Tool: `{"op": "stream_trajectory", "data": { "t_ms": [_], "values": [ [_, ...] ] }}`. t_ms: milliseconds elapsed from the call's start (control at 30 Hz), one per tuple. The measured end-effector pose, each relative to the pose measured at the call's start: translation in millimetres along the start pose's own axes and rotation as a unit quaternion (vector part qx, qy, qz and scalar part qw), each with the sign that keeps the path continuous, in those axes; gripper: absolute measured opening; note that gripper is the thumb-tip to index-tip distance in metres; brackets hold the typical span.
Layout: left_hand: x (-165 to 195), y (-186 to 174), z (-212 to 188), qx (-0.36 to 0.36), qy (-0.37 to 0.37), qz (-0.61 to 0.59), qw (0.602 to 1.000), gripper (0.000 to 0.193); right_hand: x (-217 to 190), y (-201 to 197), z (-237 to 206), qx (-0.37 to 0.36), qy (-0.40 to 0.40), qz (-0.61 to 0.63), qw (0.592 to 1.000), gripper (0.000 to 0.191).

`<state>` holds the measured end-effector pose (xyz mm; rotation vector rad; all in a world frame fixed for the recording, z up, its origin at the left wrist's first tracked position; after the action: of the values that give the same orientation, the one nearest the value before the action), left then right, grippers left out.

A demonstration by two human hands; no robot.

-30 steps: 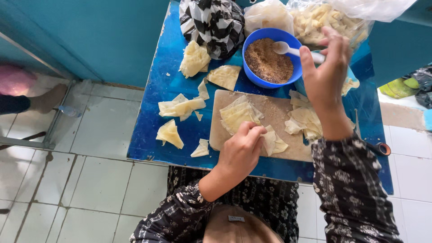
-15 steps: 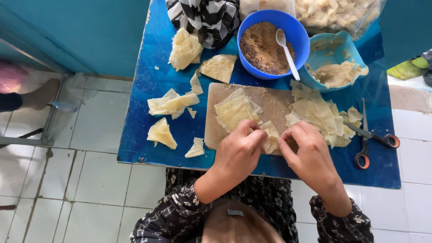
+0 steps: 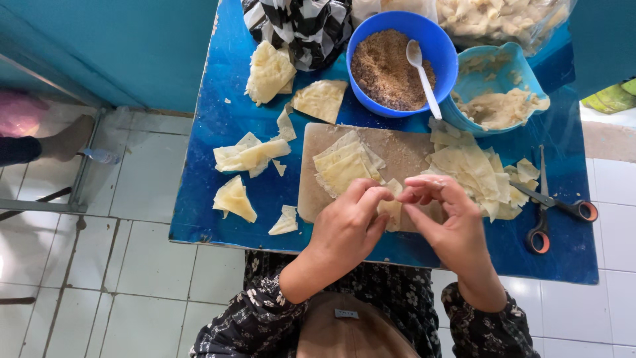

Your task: The person sits at a blue table and folds thin translucent wrapper sheets by hand, pinching each piece closed. They occasionally use a spoon to scoop brown powder from a blue bowl and place it onto a wrapper before folding, setting finished pieces aside on the table.

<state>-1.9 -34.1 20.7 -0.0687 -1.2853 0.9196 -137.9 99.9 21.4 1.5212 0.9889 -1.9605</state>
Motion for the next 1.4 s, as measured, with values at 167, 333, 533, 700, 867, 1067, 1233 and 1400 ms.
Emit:
{"op": "stream_trajectory", "data": {
  "t_ms": [167,333,533,700,867,1067,1233,1400],
  "values": [
    [0,-2,1,-0.002,-0.007,-0.013,1.000,0.040,-7,6,4,-0.024,-0.058,-0.102,0.993,0.042],
    [-1,-4,0,-0.008,0.015,-0.007,1.000,0.037,-12,0,3,-0.053,-0.085,-0.162,0.982,0.023],
    [-1,-6,-2,-0.032,0.036,0.020,0.999,0.018,-27,-10,-6,-0.105,-0.171,-0.296,0.934,0.031],
    [5,-10,-11,-0.009,0.124,0.089,0.988,0.026,-28,-6,-19,-0.063,-0.253,-0.408,0.875,0.029],
    [7,-14,-13,-0.016,0.192,0.168,0.967,0.036,-16,1,-13,-0.027,-0.239,-0.390,0.889,0.016],
    [6,-14,-9,-0.035,0.196,0.186,0.962,0.029,-27,0,-11,-0.041,-0.242,-0.398,0.884,0.019],
    [0,-7,-4,-0.016,0.130,0.104,0.986,0.012,-30,-1,-13,-0.050,-0.271,-0.412,0.869,0.027],
    [-3,1,1,0.035,0.095,0.081,0.992,0.017,-16,2,-4,-0.026,-0.180,-0.357,0.916,0.013]
  ]
}}
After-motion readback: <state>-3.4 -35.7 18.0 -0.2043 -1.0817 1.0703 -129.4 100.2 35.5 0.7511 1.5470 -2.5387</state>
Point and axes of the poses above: each hand's wrist, its own z-axis towards the middle knuckle, its own y-axis out of the palm, x = y × z, the point moved 2 cm from there along z, towards the middle knuckle, and after that the axes turned 3 degrees about z, right-handed, at the moved point
